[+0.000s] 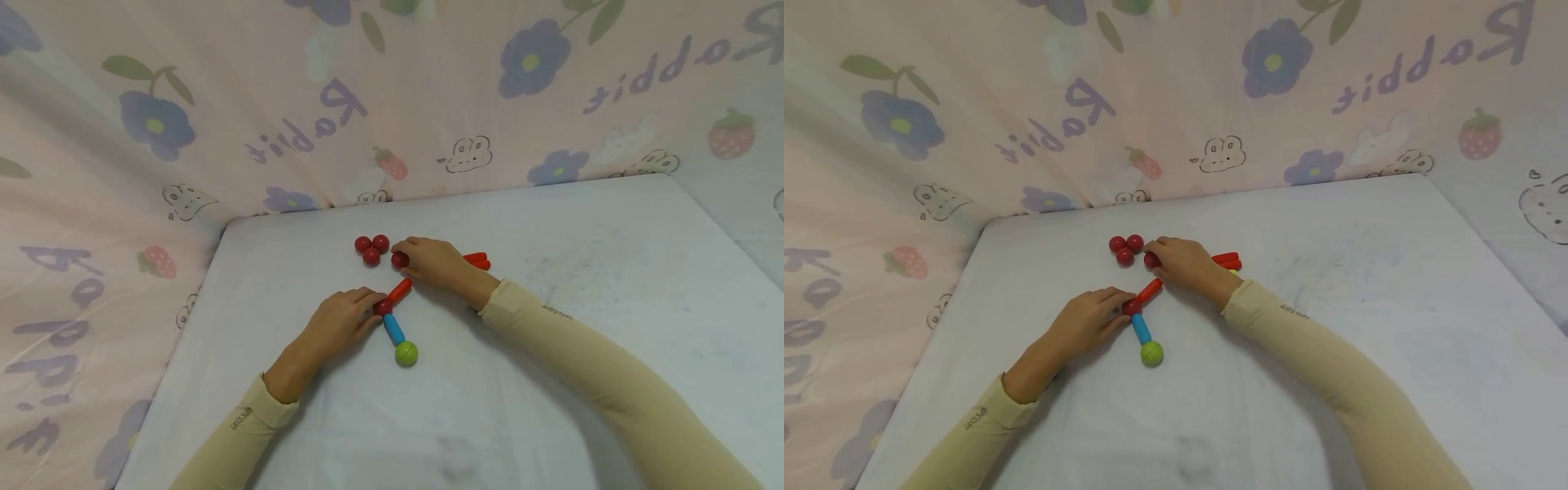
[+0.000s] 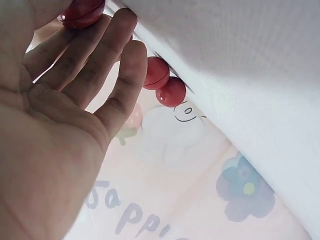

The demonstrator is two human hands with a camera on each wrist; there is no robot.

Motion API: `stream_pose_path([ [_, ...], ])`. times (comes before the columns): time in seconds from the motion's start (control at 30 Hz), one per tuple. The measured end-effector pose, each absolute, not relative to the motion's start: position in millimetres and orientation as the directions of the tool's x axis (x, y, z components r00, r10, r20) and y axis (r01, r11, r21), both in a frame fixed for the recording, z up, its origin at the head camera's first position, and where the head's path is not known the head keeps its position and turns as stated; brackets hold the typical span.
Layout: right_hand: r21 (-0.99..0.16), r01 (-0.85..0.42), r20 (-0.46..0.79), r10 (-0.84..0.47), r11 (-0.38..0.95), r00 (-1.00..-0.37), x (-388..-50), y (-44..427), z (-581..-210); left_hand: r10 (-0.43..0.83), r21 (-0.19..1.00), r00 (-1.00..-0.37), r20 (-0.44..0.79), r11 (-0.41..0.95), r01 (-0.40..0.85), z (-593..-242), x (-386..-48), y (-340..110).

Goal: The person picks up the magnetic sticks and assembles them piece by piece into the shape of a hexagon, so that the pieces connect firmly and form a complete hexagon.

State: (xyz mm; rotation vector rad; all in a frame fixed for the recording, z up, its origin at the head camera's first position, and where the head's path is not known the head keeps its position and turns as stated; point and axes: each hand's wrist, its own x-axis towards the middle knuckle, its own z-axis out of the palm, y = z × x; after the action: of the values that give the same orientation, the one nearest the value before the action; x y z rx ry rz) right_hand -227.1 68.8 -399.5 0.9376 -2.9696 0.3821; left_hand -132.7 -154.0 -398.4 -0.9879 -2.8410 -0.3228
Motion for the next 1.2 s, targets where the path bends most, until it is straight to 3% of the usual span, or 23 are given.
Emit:
stream_pose_path([
  [0.73, -0.238, -0.571, 0.097, -0.565, 0.786, -0.819, -213.9, 84.9, -395.3, 0.595, 0.177, -0.775, 0.213, 0.757, 0.630, -401.3, -133.4, -154.1],
  [1.2, -0.256, -0.647, 0.163, -0.628, 0.718, -0.761, -200.4, 99.0, -399.4, 0.579, 0.208, -0.787, 0.213, 0.760, 0.615, -401.0, -133.1, -152.4],
])
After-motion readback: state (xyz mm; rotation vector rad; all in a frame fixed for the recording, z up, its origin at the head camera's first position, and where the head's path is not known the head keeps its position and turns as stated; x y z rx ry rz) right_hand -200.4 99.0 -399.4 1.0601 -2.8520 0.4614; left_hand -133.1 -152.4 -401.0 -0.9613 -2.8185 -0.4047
